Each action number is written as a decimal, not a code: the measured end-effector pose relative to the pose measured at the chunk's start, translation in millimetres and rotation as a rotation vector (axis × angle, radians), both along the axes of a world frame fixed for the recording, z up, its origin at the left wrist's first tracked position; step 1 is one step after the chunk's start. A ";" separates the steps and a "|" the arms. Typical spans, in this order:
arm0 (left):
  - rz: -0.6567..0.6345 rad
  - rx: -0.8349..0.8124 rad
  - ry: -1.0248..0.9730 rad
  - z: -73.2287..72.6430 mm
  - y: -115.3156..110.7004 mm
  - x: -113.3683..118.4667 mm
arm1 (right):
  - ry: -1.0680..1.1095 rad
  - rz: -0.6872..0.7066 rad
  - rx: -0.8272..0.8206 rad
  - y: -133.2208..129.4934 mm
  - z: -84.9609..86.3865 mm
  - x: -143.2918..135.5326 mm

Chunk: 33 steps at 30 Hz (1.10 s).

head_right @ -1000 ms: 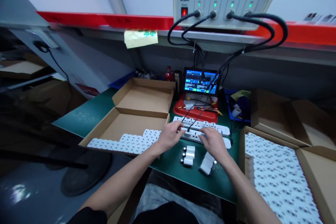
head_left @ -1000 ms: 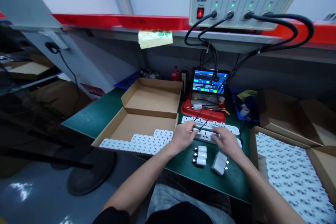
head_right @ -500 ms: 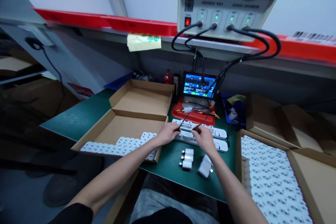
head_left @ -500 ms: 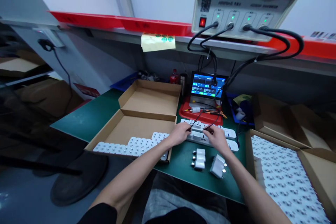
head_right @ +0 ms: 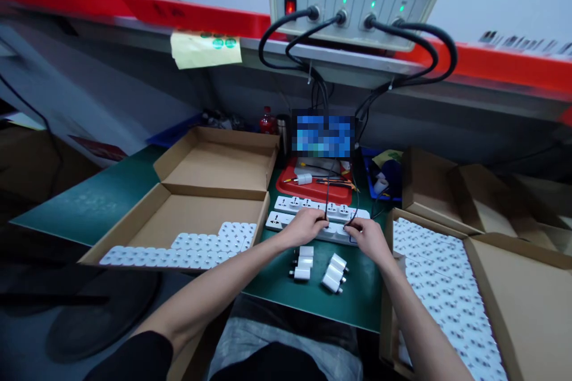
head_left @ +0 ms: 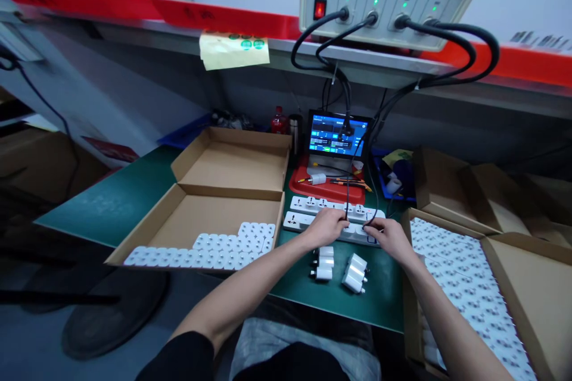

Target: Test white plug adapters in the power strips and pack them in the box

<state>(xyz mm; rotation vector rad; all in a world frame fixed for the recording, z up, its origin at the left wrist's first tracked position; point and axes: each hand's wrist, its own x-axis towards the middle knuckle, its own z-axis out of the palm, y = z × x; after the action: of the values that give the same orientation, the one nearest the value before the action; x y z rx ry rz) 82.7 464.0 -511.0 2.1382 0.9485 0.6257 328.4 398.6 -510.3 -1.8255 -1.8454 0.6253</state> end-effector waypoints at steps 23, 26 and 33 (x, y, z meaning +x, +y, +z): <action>-0.056 0.400 0.284 1.2 -2.1 -21.5 | -0.373 -0.023 0.289 -23.4 13.5 -9.9; 0.008 0.364 0.304 0.1 4.5 -64.7 | -0.456 0.027 0.334 -29.6 22.2 -37.4; 0.063 0.157 0.335 -16.8 15.9 -105.0 | -0.638 0.248 0.048 8.0 13.8 -138.6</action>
<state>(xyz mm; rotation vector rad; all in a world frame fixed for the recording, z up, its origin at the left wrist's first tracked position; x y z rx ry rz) -22.3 479.9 -527.8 2.4103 1.1824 0.3877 189.7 406.6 -496.5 -1.9192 -2.4919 0.0599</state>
